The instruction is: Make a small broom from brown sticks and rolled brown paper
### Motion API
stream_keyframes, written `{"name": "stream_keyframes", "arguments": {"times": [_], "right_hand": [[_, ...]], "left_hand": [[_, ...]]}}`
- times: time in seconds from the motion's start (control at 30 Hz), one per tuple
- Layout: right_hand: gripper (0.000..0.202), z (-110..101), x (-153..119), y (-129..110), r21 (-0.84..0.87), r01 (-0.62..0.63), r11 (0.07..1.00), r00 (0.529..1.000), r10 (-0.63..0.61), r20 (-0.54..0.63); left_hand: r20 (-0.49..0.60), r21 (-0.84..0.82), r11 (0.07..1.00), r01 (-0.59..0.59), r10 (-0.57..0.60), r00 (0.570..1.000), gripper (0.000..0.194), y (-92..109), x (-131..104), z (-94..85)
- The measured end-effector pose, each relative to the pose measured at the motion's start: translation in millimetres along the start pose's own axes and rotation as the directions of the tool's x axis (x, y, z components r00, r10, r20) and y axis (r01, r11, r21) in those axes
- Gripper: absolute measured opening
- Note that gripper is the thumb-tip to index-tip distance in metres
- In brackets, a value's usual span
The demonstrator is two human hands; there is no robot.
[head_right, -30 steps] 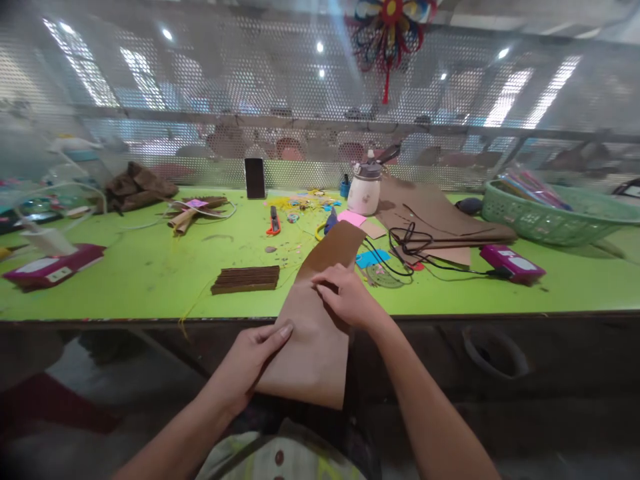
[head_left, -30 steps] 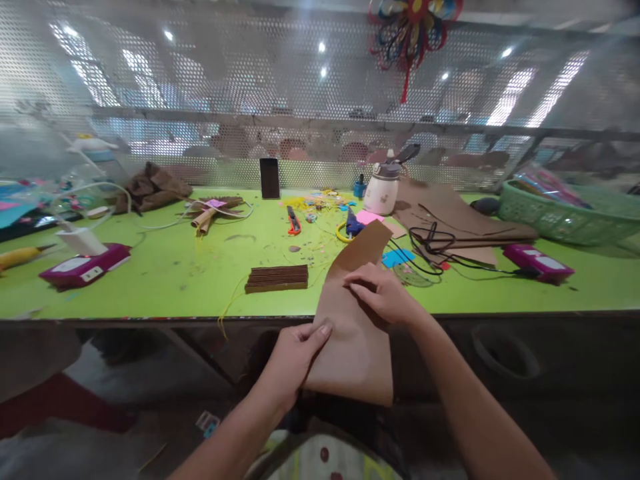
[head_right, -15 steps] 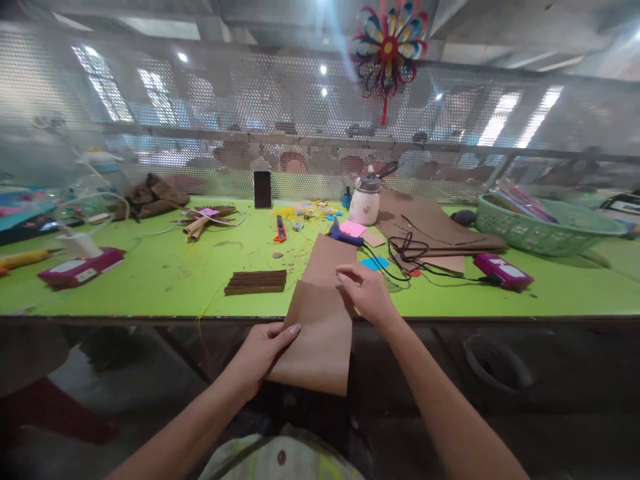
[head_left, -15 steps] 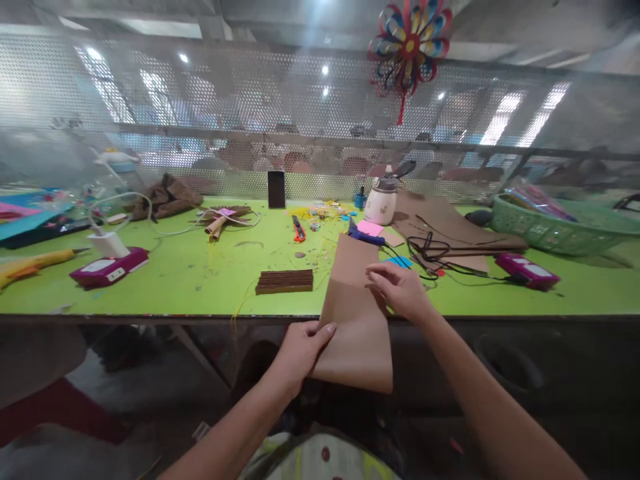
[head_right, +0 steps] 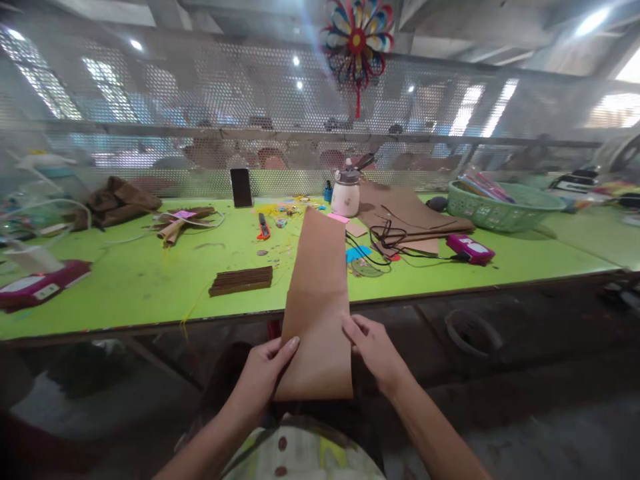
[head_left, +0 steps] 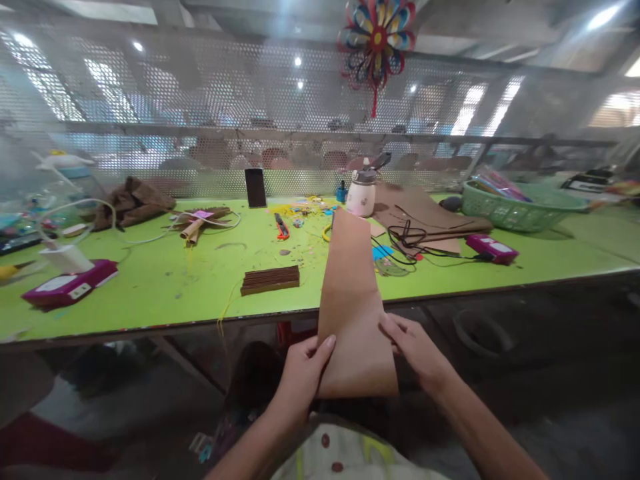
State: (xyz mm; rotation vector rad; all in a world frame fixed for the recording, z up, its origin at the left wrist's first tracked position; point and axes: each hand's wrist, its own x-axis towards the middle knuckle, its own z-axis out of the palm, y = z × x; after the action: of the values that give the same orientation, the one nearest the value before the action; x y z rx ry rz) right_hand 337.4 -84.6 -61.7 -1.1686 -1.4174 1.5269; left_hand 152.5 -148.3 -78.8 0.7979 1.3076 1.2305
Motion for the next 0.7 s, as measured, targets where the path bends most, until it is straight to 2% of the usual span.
{"name": "stream_keyframes", "arguments": {"times": [0.1, 0.17, 0.23, 0.3, 0.4, 0.5, 0.57, 0.7], "right_hand": [[0.045, 12.9, 7.1, 3.8, 0.216, -0.138, 0.967, 0.989, 0.122, 0.087], [0.045, 17.6, 10.8, 8.4, 0.245, -0.120, 0.962, 0.991, 0.101, 0.090], [0.043, 17.9, 13.5, 13.4, 0.175, -0.035, 0.984, 0.998, 0.025, 0.060], [0.042, 15.0, 14.7, 16.2, 0.063, 0.041, 0.997, 0.997, -0.045, 0.066], [0.039, 10.8, 12.2, 11.8, -0.031, 0.082, 0.996, 0.983, -0.076, 0.169], [0.041, 12.9, 4.4, 0.0, 0.025, 0.060, 0.998, 0.956, -0.065, 0.287], [0.043, 17.2, -1.0, -6.0, 0.105, 0.010, 0.994, 0.942, -0.045, 0.332], [0.042, 22.5, -5.1, -7.9, 0.201, -0.073, 0.977, 0.943, 0.002, 0.333]], "left_hand": [[0.017, -0.033, 0.999, 0.029, -0.028, 0.999, 0.041, -12.0, 0.3, -0.9], [0.043, -0.078, 0.995, 0.062, -0.058, 0.997, 0.041, -17.0, 0.5, -2.3], [0.084, -0.116, 0.989, 0.089, -0.079, 0.993, 0.042, -15.4, 0.0, -3.9], [0.140, -0.140, 0.986, 0.093, -0.073, 0.987, 0.041, -5.7, -0.6, -5.4], [0.211, -0.158, 0.986, 0.053, -0.018, 0.977, 0.041, 18.8, 0.2, -6.4], [0.206, -0.160, 0.987, 0.000, 0.034, 0.978, 0.042, 40.3, 3.2, -4.6], [0.191, -0.173, 0.985, -0.002, 0.035, 0.981, 0.046, 47.6, 5.9, -2.2], [0.179, -0.200, 0.980, 0.021, 0.015, 0.984, 0.052, 51.1, 11.5, 0.3]]}}
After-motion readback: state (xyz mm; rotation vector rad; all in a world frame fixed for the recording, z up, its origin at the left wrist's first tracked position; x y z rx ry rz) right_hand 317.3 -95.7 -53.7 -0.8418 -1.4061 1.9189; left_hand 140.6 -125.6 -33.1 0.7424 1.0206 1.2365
